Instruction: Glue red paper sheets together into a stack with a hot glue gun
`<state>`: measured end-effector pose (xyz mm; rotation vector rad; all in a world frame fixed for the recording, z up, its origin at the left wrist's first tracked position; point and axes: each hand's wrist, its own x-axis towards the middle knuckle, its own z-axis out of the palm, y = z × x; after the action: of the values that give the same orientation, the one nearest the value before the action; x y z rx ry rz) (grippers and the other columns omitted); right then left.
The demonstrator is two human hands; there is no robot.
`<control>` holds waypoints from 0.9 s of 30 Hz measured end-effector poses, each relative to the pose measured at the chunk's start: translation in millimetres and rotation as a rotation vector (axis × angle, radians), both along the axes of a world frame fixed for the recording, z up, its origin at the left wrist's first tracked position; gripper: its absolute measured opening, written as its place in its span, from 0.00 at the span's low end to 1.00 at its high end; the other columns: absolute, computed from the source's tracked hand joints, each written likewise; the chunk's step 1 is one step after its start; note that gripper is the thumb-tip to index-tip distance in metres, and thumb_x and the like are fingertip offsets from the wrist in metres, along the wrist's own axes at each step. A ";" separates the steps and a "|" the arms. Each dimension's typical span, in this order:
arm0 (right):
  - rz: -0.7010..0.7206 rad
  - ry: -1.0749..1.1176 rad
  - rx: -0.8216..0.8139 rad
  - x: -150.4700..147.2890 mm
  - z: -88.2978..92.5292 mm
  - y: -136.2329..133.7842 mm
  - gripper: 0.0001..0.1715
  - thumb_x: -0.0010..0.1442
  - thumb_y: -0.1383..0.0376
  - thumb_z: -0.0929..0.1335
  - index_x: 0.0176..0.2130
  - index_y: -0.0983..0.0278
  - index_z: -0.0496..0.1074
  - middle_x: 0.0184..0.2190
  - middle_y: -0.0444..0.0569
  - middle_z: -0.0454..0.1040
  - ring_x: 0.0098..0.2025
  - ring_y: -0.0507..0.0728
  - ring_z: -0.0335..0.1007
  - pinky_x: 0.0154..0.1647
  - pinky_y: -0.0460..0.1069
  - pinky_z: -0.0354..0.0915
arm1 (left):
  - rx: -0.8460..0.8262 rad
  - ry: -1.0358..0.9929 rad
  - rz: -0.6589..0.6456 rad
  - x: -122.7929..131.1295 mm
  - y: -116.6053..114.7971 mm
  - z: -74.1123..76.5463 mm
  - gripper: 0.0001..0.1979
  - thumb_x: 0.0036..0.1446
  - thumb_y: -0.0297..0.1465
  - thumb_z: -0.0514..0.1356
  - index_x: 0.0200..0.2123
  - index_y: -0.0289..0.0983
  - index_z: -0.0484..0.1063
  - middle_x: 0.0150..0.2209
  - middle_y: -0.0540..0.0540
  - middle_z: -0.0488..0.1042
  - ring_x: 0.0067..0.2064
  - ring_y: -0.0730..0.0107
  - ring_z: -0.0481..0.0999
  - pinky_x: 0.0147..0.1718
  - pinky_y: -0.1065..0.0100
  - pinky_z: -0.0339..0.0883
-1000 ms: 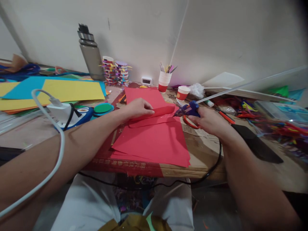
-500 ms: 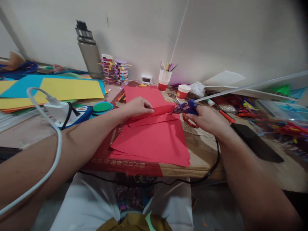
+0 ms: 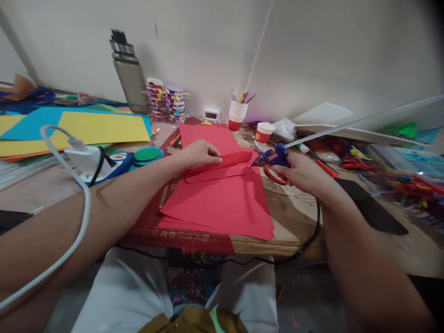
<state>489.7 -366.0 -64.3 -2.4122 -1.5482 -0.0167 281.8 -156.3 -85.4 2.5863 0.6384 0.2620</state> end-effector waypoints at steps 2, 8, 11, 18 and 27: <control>-0.003 0.025 -0.001 3.2 -0.8 -1.3 0.15 0.55 0.56 0.65 0.37 0.63 0.72 0.32 0.50 0.74 0.32 0.57 0.67 0.29 0.48 0.58 | 0.010 0.004 0.002 0.0 0.4 -0.4 0.16 0.50 0.39 0.58 0.35 0.36 0.80 0.30 0.48 0.79 0.32 0.68 0.73 0.30 0.70 0.60; 0.005 0.065 0.001 1.5 3.7 -5.7 0.14 0.55 0.57 0.65 0.37 0.63 0.72 0.26 0.48 0.72 0.27 0.55 0.65 0.27 0.48 0.58 | 0.017 0.010 -0.004 -1.3 -1.2 0.3 0.17 0.50 0.40 0.57 0.36 0.36 0.80 0.31 0.47 0.79 0.32 0.68 0.73 0.30 0.70 0.60; 0.024 0.072 0.012 2.5 6.3 -7.5 0.13 0.55 0.57 0.66 0.35 0.64 0.73 0.25 0.48 0.72 0.27 0.55 0.66 0.27 0.47 0.59 | 0.008 0.006 -0.002 -2.0 -2.5 1.4 0.17 0.50 0.40 0.57 0.36 0.36 0.80 0.31 0.47 0.79 0.32 0.68 0.73 0.31 0.70 0.60; 0.071 0.123 0.003 4.7 8.2 -11.0 0.15 0.55 0.56 0.67 0.37 0.64 0.73 0.24 0.46 0.71 0.26 0.54 0.65 0.26 0.47 0.60 | 0.000 -0.003 0.004 -2.0 -3.0 1.3 0.17 0.50 0.40 0.57 0.35 0.36 0.80 0.31 0.47 0.79 0.32 0.68 0.72 0.30 0.70 0.60; 0.055 0.121 0.020 13.8 6.5 -17.7 0.15 0.54 0.54 0.67 0.34 0.63 0.73 0.26 0.48 0.72 0.27 0.55 0.66 0.27 0.48 0.60 | 0.005 0.003 0.003 -1.5 -0.6 0.8 0.17 0.49 0.40 0.58 0.36 0.36 0.80 0.31 0.47 0.79 0.33 0.67 0.73 0.31 0.70 0.60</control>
<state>503.4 -383.6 -57.8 -2.3088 -1.5518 0.1212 280.3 -156.9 -84.6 2.5907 0.6434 0.2611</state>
